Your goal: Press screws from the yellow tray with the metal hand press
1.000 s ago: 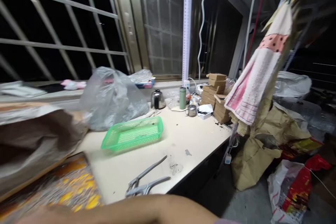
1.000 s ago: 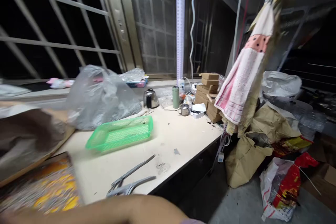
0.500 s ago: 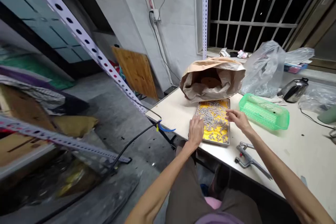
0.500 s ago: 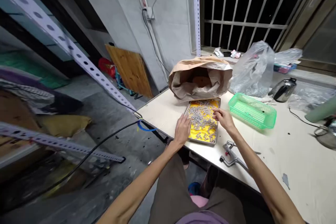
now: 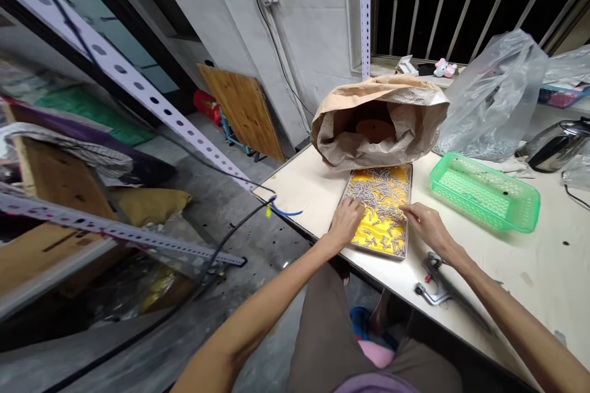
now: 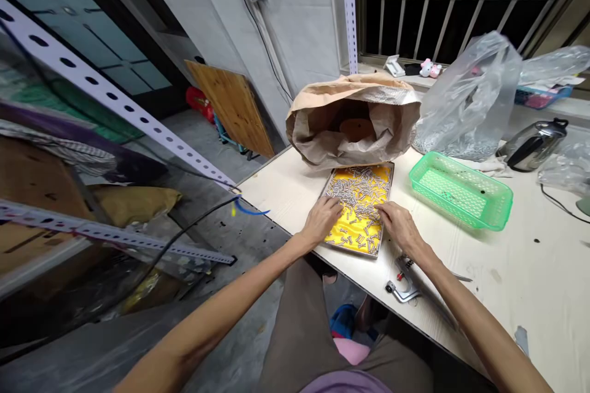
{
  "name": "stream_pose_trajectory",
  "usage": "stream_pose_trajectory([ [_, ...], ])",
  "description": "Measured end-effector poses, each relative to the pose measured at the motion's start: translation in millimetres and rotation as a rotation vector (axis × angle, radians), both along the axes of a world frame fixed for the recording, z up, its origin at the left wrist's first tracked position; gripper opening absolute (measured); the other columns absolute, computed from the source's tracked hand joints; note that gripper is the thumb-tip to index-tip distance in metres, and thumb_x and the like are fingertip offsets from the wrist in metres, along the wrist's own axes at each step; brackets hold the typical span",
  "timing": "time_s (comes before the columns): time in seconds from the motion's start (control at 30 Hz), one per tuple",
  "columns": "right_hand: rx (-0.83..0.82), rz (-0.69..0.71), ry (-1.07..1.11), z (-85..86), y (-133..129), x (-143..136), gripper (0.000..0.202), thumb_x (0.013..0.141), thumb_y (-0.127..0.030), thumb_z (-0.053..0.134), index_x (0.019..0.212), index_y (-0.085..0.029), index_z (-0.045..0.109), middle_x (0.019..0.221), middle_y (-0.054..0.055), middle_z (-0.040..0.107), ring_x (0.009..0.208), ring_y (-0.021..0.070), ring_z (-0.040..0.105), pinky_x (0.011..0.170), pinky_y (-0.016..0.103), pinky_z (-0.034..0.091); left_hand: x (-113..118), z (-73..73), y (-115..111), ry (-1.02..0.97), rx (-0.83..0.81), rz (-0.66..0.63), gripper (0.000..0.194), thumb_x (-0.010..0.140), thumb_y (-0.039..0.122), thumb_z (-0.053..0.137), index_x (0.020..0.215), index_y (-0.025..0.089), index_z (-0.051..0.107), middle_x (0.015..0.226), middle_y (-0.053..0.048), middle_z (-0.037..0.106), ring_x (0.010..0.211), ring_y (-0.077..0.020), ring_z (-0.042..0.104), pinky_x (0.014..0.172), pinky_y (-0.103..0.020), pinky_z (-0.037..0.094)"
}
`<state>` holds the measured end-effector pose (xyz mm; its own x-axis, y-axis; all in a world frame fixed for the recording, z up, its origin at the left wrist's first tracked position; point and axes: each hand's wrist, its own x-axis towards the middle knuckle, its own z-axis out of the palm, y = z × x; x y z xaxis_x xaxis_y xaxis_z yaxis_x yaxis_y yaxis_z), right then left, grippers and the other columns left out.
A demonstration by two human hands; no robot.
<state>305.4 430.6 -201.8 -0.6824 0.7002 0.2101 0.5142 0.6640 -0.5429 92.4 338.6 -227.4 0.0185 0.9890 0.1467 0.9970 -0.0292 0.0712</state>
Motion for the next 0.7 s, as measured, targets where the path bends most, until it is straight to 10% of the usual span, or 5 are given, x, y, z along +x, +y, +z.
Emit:
stream_pose_trajectory([
  [0.37, 0.156, 0.034, 0.169, 29.9, -44, 63, 0.024, 0.094, -0.025, 0.043, 0.104, -0.021, 0.064, 0.092, 0.005, 0.07, 0.081, 0.0161, 0.067, 0.072, 0.028, 0.054, 34, 12.0, 1, -0.049, -0.086, -0.049, 0.02, 0.09, 0.025, 0.052, 0.08, 0.014, 0.065, 0.088, -0.01, 0.058, 0.093, -0.0236, 0.048, 0.071, -0.034, 0.04],
  [0.7, 0.115, -0.26, 0.128, 31.3, -96, 157, 0.024, 0.092, -0.038, 0.046, 0.101, -0.026, 0.065, 0.082, 0.0, 0.071, 0.067, 0.0142, 0.068, 0.057, 0.023, 0.055, 20, 3.9, 8, -0.329, -0.116, -0.01, 0.015, 0.086, 0.016, 0.054, 0.077, 0.014, 0.067, 0.083, -0.008, 0.065, 0.087, -0.0207, 0.057, 0.077, -0.032, 0.043],
])
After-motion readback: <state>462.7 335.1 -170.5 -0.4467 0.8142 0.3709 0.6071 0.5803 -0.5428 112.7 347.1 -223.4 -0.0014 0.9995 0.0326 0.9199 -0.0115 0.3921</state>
